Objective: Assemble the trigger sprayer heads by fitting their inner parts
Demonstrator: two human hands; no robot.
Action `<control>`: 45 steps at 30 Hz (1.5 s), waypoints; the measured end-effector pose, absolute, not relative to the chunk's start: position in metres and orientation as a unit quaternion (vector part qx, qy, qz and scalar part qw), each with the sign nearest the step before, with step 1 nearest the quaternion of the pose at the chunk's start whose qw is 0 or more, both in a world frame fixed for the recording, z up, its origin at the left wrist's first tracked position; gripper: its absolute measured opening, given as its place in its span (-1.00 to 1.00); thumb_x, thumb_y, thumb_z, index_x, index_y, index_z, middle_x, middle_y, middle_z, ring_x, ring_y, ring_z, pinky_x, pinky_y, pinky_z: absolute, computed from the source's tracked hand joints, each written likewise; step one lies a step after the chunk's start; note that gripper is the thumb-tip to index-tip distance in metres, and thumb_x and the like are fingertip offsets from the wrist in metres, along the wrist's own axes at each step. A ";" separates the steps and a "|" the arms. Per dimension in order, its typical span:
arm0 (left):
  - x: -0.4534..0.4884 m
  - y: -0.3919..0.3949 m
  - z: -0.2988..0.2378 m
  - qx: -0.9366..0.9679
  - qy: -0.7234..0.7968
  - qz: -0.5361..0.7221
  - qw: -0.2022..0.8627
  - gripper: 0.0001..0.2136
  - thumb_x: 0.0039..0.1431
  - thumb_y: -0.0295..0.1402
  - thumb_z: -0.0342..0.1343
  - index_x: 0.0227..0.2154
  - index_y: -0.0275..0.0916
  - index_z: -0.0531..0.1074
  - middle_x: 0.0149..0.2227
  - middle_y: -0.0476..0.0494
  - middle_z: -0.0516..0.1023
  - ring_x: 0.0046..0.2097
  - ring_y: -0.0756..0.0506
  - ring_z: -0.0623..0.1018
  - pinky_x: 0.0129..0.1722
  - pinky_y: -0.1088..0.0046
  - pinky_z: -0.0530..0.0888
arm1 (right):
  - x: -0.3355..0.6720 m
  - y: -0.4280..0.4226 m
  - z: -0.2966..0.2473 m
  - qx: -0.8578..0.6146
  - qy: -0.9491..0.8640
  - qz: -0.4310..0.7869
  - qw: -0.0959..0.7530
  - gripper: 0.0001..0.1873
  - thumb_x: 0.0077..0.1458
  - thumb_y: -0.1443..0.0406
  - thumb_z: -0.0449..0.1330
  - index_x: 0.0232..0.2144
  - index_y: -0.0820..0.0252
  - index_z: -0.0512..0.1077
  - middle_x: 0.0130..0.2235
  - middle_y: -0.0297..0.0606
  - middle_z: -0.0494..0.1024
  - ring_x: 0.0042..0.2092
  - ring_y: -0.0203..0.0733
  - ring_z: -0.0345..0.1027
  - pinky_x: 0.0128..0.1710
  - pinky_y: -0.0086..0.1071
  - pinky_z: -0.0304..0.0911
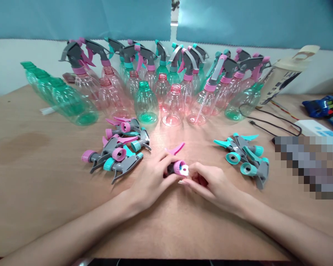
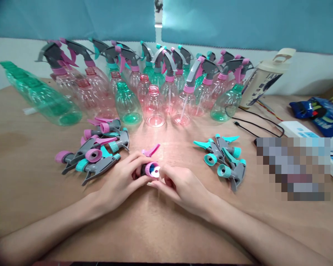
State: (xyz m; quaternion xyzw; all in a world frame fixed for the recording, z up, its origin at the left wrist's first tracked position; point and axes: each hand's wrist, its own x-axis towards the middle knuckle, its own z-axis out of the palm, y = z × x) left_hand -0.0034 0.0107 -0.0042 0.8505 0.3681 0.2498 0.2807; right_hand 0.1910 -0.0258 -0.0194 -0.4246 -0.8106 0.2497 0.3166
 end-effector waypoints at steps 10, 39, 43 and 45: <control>-0.005 0.012 -0.003 0.855 0.366 0.258 0.261 -0.86 0.17 -0.39 0.15 -0.21 -0.22 0.41 -0.31 0.01 0.37 -0.39 0.04 0.36 -0.36 0.51 0.31 | 0.195 -0.024 -0.013 -0.510 -0.677 0.396 0.354 -0.71 0.15 0.10 0.14 -0.46 0.16 0.23 -0.53 -0.45 0.30 -0.53 -0.39 0.17 -0.55 -0.49 0.07; -0.005 0.012 -0.003 0.862 0.360 0.253 0.252 -0.83 0.15 -0.37 0.16 -0.18 -0.22 0.41 -0.29 -0.01 0.39 -0.36 0.02 0.38 -0.35 0.51 0.31 | 0.202 -0.022 -0.008 -0.521 -0.589 0.442 0.432 -0.76 0.17 0.12 0.13 -0.28 0.15 0.47 -0.39 -0.37 0.46 -0.51 -0.36 0.35 -0.53 -0.46 0.22; -0.004 0.011 -0.004 0.861 0.356 0.251 0.263 -0.81 0.16 -0.35 0.16 -0.16 -0.21 0.41 -0.28 -0.01 0.39 -0.36 0.02 0.37 -0.33 0.51 0.32 | 0.201 -0.024 -0.006 -0.518 -0.598 0.421 0.443 -0.76 0.13 0.14 0.17 -0.26 0.17 0.50 -0.46 -0.36 0.45 -0.53 -0.35 0.26 -0.56 -0.46 0.19; -0.003 0.010 -0.004 0.861 0.349 0.251 0.271 -0.80 0.15 -0.39 0.17 -0.15 -0.22 0.41 -0.28 -0.01 0.38 -0.36 0.03 0.37 -0.33 0.52 0.32 | 0.200 -0.026 -0.005 -0.512 -0.616 0.413 0.434 -0.77 0.14 0.15 0.17 -0.27 0.17 0.50 -0.41 -0.32 0.48 -0.49 -0.33 0.26 -0.53 -0.45 0.19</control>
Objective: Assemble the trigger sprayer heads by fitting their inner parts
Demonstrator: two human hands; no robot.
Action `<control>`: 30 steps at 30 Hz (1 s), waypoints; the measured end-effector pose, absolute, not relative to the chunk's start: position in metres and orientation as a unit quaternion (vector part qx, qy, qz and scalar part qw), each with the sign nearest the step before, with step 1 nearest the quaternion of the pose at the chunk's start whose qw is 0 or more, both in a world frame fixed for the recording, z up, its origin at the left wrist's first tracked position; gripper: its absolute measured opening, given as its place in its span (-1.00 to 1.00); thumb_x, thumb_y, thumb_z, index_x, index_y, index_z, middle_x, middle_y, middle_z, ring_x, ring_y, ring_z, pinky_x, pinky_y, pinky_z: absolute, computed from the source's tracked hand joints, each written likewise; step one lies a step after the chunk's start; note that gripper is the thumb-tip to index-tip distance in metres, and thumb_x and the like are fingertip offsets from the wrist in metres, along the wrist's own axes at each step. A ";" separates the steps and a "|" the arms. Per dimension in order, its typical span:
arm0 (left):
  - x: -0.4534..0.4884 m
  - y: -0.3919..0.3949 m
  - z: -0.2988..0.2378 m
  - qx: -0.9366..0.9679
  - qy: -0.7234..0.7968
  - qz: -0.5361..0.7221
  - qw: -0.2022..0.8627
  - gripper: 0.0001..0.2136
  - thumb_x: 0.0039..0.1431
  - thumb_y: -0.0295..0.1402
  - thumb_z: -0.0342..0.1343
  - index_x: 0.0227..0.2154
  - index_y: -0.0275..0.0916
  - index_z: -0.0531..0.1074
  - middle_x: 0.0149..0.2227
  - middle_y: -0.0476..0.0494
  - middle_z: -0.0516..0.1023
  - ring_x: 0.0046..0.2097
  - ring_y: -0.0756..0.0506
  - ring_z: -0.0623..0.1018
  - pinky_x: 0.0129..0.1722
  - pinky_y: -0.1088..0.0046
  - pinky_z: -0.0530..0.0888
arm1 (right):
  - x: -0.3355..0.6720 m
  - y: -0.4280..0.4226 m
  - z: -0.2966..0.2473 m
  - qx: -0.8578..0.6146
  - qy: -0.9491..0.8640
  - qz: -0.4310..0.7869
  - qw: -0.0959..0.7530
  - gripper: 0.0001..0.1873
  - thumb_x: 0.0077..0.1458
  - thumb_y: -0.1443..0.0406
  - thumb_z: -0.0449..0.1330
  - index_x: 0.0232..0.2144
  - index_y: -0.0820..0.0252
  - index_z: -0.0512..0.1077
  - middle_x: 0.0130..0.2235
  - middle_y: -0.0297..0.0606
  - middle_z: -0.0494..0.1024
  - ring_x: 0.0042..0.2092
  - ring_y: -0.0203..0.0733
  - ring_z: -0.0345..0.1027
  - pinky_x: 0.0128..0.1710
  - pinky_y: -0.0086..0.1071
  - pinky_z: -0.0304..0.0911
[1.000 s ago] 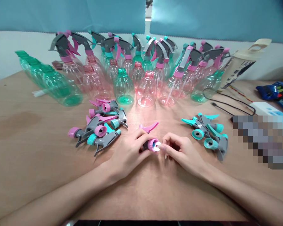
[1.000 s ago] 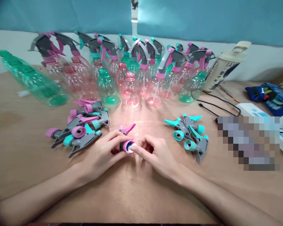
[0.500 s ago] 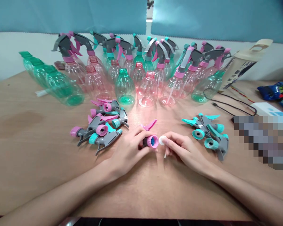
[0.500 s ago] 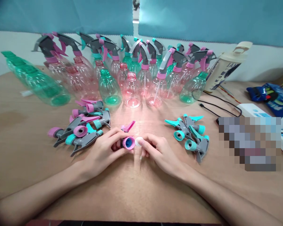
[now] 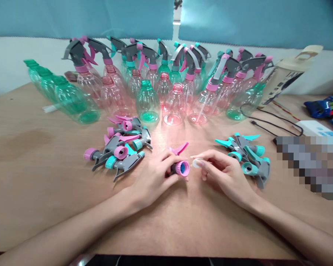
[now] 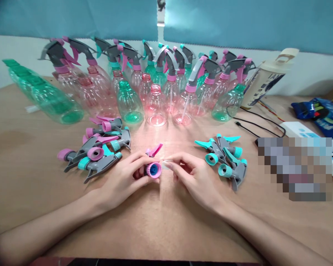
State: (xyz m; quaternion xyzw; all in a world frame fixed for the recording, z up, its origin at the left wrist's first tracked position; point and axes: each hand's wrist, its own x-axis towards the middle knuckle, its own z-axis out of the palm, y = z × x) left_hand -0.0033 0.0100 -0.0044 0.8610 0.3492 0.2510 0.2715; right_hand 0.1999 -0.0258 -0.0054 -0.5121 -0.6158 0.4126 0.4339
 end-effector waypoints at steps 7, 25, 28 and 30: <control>0.000 0.006 -0.006 0.865 0.325 0.258 0.283 -0.77 0.17 -0.37 0.15 -0.10 -0.21 0.39 -0.25 -0.02 0.41 -0.36 0.03 0.39 -0.34 0.52 0.36 | 0.193 -0.030 -0.003 -0.460 -0.681 0.383 0.422 -0.85 0.13 0.21 0.19 -0.41 0.12 0.51 -0.39 -0.31 0.44 -0.35 -0.29 0.32 -0.35 -0.41 0.28; -0.002 0.006 -0.007 0.861 0.329 0.256 0.292 -0.73 0.15 -0.34 0.17 -0.07 -0.16 0.40 -0.26 -0.01 0.40 -0.37 0.03 0.40 -0.34 0.51 0.36 | 0.200 -0.029 -0.018 -0.474 -0.654 0.352 0.473 -0.82 0.09 0.25 0.24 -0.28 0.09 0.29 -0.34 -0.34 0.43 -0.29 -0.23 0.42 -0.39 -0.36 0.38; -0.002 0.006 -0.007 0.860 0.330 0.259 0.290 -0.75 0.16 -0.34 0.16 -0.08 -0.17 0.40 -0.28 -0.01 0.40 -0.37 0.02 0.39 -0.33 0.50 0.36 | 0.203 -0.029 -0.016 -0.461 -0.696 0.277 0.476 -0.81 0.08 0.33 0.23 -0.26 0.09 0.29 -0.33 -0.33 0.47 -0.32 -0.22 0.43 -0.40 -0.33 0.37; -0.002 0.006 -0.007 0.860 0.328 0.261 0.290 -0.75 0.15 -0.35 0.17 -0.09 -0.18 0.41 -0.27 -0.02 0.40 -0.37 0.02 0.40 -0.33 0.50 0.36 | 0.203 -0.030 -0.015 -0.436 -0.730 0.239 0.469 -0.78 0.06 0.39 0.22 -0.24 0.10 0.30 -0.32 -0.32 0.49 -0.35 -0.24 0.41 -0.44 -0.34 0.36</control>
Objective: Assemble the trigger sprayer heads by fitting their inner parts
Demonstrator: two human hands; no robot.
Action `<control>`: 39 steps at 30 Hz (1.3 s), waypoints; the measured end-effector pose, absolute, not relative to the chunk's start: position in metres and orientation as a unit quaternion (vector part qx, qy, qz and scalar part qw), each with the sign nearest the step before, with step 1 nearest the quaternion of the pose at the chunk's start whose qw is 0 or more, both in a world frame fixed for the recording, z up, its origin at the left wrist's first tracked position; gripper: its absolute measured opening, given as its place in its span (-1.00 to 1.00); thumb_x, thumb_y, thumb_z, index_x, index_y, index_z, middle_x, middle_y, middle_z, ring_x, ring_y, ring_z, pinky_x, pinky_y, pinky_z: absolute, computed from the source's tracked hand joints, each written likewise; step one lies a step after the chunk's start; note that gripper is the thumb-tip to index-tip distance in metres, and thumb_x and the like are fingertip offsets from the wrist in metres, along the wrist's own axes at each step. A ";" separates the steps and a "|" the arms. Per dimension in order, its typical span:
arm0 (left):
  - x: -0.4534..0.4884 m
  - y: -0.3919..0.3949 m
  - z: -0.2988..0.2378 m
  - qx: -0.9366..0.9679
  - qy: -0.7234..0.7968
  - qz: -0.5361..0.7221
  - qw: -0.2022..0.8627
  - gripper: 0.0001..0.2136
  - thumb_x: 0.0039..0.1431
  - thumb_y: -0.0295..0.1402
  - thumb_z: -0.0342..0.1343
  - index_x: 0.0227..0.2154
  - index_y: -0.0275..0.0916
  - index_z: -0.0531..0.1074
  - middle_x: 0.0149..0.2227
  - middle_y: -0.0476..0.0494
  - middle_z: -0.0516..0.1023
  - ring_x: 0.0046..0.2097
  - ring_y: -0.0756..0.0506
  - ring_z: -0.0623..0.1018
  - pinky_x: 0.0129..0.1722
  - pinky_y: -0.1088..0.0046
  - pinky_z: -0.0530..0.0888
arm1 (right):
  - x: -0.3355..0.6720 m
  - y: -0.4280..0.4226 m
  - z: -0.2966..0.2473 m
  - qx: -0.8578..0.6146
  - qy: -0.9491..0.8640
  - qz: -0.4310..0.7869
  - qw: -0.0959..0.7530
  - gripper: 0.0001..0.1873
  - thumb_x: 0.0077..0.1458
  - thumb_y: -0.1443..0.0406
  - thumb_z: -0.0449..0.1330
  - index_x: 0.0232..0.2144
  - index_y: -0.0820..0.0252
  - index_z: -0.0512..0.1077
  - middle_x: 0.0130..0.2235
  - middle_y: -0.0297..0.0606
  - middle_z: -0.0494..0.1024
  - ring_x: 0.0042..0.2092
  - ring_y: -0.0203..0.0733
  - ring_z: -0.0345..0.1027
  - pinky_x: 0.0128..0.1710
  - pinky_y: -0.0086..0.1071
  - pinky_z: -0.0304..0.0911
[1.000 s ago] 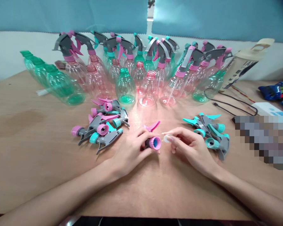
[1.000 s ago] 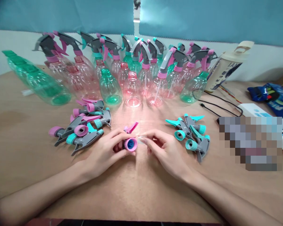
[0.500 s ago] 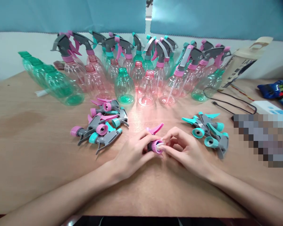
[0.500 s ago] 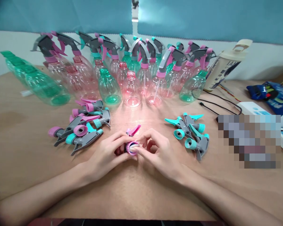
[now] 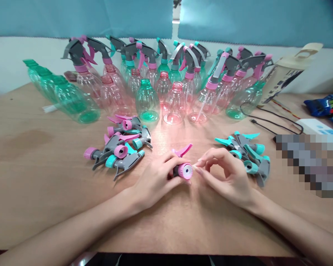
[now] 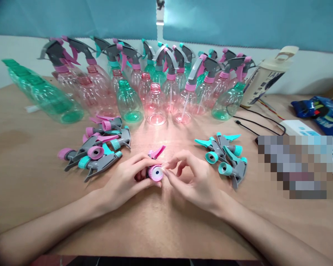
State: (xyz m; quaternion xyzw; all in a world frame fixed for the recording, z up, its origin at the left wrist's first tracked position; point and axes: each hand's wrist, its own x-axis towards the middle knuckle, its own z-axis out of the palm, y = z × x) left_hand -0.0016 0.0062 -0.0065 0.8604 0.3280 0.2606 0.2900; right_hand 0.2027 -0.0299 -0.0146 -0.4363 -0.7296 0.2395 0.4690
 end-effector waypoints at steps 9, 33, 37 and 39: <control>-0.001 0.006 -0.005 0.865 0.316 0.261 0.288 -0.77 0.16 -0.37 0.15 -0.11 -0.20 0.40 -0.25 -0.03 0.41 -0.33 0.01 0.42 -0.31 0.51 0.38 | 0.195 -0.033 -0.014 -0.410 -0.768 0.245 0.427 -0.73 0.07 0.44 0.17 -0.17 0.13 0.27 -0.29 -0.30 0.45 -0.42 -0.31 0.38 -0.47 -0.39 0.40; -0.002 0.005 -0.009 0.880 0.301 0.265 0.255 -0.71 0.21 -0.37 0.10 -0.01 -0.18 0.32 -0.16 -0.08 0.41 -0.25 -0.03 0.47 -0.23 0.44 0.45 | 0.197 -0.032 -0.006 -0.442 -0.776 0.208 0.398 -0.60 -0.01 0.43 0.22 -0.10 0.13 0.26 -0.27 -0.33 0.50 -0.44 -0.37 0.33 -0.49 -0.50 0.34; -0.002 0.004 -0.010 0.883 0.294 0.262 0.253 -0.71 0.21 -0.40 0.11 -0.01 -0.20 0.32 -0.15 -0.10 0.42 -0.19 -0.05 0.48 -0.20 0.43 0.45 | 0.201 -0.033 -0.001 -0.455 -0.788 0.181 0.373 -0.61 -0.03 0.40 0.25 -0.12 0.09 0.28 -0.27 -0.37 0.51 -0.43 -0.37 0.32 -0.45 -0.49 0.32; -0.002 0.005 -0.010 0.887 0.286 0.267 0.245 -0.71 0.20 -0.41 0.11 -0.01 -0.23 0.32 -0.16 -0.11 0.42 -0.18 -0.06 0.47 -0.18 0.42 0.45 | 0.201 -0.033 -0.001 -0.459 -0.791 0.173 0.367 -0.58 -0.05 0.41 0.26 -0.12 0.08 0.28 -0.27 -0.39 0.51 -0.43 -0.38 0.32 -0.44 -0.49 0.31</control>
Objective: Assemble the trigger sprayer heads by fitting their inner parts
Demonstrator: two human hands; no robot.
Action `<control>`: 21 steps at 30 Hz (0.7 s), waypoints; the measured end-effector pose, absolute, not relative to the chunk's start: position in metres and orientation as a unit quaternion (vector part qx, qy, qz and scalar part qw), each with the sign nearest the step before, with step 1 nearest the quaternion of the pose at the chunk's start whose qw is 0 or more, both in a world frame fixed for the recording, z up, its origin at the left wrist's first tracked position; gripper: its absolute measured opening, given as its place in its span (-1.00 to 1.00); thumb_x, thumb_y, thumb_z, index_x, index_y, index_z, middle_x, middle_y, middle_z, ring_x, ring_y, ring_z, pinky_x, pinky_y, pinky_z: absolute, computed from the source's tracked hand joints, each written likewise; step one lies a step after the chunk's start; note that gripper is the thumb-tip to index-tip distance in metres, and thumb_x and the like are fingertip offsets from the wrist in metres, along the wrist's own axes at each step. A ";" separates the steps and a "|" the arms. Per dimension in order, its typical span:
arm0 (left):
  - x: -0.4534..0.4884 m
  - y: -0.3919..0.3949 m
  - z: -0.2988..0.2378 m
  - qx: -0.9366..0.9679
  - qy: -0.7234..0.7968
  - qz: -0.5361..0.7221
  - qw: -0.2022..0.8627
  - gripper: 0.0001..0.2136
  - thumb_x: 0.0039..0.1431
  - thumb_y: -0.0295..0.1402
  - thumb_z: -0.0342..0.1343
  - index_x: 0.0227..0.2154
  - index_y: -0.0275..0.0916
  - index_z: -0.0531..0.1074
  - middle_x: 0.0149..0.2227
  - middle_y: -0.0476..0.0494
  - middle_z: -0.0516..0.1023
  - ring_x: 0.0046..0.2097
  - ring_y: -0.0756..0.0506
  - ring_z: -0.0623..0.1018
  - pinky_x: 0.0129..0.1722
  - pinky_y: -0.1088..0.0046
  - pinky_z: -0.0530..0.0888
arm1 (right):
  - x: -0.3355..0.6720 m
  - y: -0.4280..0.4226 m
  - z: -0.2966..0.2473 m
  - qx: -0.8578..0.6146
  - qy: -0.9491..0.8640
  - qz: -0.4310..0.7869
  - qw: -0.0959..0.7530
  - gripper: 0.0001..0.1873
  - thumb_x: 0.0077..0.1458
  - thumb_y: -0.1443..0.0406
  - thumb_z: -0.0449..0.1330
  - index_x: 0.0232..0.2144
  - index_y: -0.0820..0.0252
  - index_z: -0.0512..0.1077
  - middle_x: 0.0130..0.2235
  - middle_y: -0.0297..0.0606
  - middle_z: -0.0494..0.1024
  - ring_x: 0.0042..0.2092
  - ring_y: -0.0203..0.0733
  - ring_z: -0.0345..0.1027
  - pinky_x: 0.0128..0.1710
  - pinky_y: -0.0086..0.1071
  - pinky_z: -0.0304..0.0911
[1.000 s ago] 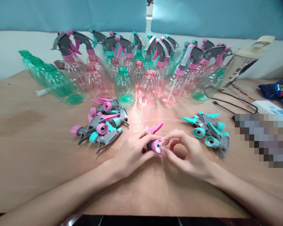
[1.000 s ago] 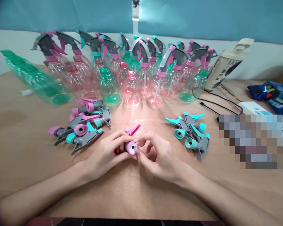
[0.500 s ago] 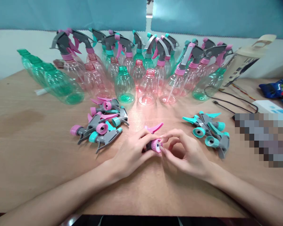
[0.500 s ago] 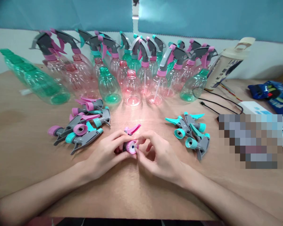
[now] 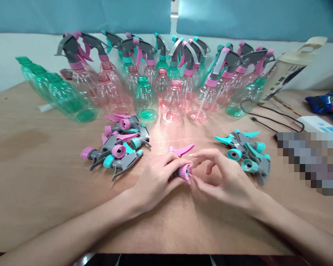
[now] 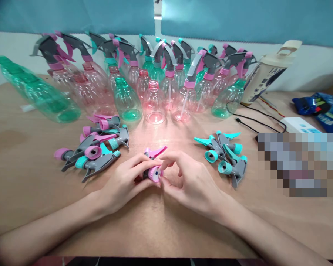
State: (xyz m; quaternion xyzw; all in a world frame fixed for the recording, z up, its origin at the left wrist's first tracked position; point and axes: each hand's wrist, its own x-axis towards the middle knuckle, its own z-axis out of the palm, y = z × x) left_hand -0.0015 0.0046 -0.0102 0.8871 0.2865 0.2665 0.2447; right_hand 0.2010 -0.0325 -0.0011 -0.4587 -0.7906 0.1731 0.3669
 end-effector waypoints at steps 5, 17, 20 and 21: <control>-0.001 0.005 -0.009 0.891 0.279 0.272 0.232 -0.72 0.17 -0.44 0.14 -0.04 -0.26 0.35 -0.18 -0.12 0.42 -0.19 -0.06 0.47 -0.19 0.42 0.45 | 0.198 -0.033 -0.001 -0.440 -0.793 0.174 0.385 -0.54 -0.06 0.47 0.23 -0.09 0.11 0.27 -0.28 -0.40 0.51 -0.41 -0.40 0.36 -0.45 -0.55 0.29; 0.000 0.004 -0.010 0.890 0.287 0.273 0.227 -0.76 0.20 -0.41 0.10 -0.07 -0.26 0.38 -0.24 -0.11 0.42 -0.23 -0.06 0.46 -0.22 0.43 0.44 | 0.194 -0.034 -0.006 -0.425 -0.800 0.126 0.404 -0.46 -0.01 0.46 0.22 0.03 0.18 0.21 -0.28 -0.33 0.51 -0.32 -0.30 0.42 -0.31 -0.42 0.36; 0.000 0.003 -0.010 0.888 0.291 0.272 0.229 -0.76 0.18 -0.43 0.12 -0.08 -0.28 0.39 -0.26 -0.10 0.40 -0.25 -0.05 0.45 -0.24 0.43 0.43 | 0.194 -0.034 -0.008 -0.415 -0.803 0.121 0.410 -0.42 -0.02 0.49 0.21 0.06 0.17 0.19 -0.25 -0.31 0.51 -0.29 -0.30 0.43 -0.29 -0.41 0.36; 0.001 0.003 -0.010 0.888 0.292 0.270 0.231 -0.76 0.18 -0.44 0.12 -0.08 -0.29 0.39 -0.27 -0.10 0.39 -0.26 -0.05 0.45 -0.25 0.44 0.43 | 0.193 -0.034 -0.009 -0.412 -0.805 0.120 0.410 -0.42 -0.02 0.49 0.21 0.06 0.17 0.19 -0.23 -0.30 0.51 -0.28 -0.29 0.44 -0.28 -0.40 0.36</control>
